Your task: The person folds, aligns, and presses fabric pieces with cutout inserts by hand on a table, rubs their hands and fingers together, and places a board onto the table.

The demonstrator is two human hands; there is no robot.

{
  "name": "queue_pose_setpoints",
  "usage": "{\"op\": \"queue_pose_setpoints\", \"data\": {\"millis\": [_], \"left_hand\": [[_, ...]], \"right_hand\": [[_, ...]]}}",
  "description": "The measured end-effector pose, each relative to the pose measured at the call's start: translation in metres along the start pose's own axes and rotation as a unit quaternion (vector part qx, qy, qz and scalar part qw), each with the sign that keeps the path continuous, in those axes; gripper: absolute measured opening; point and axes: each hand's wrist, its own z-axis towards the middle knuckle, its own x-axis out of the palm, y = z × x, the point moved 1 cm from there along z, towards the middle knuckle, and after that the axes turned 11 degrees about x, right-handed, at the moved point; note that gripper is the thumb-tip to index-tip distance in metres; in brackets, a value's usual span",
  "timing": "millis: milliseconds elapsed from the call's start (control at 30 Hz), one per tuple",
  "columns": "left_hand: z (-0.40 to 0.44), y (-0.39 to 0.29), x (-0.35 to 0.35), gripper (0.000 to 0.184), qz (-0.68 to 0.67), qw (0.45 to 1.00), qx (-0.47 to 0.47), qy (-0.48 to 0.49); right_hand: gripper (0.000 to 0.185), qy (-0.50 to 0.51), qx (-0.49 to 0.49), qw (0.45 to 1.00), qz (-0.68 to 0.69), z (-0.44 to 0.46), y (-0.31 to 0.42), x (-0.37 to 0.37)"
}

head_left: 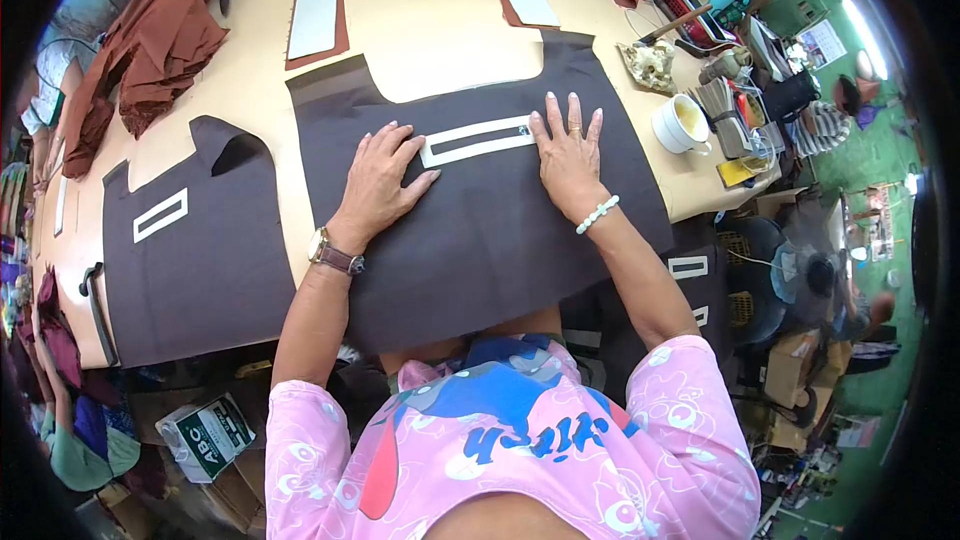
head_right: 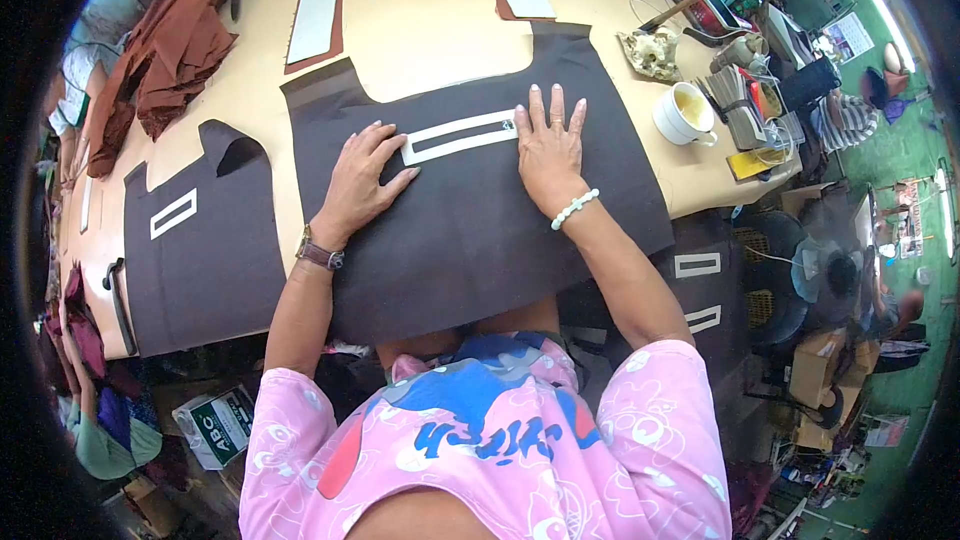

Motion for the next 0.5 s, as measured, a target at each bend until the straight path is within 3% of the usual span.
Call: {"op": "queue_pose_setpoints", "data": {"millis": [100,233,500], "left_hand": [[0.0,0.0,0.001,0.044,0.002,1.0,0.001,-0.002],[0.0,-0.002,-0.001,0.044,0.005,1.0,0.008,-0.006],[-0.002,0.002,0.002,0.045,0.012,1.0,0.016,-0.008]], "right_hand": [[0.043,-0.016,0.004,0.998,-0.056,-0.008,0.009,-0.005],[0.041,-0.032,-0.039,0.999,0.014,-0.022,0.013,-0.009],[0.052,0.026,-0.003,0.994,-0.104,0.007,0.002,-0.004]]}}
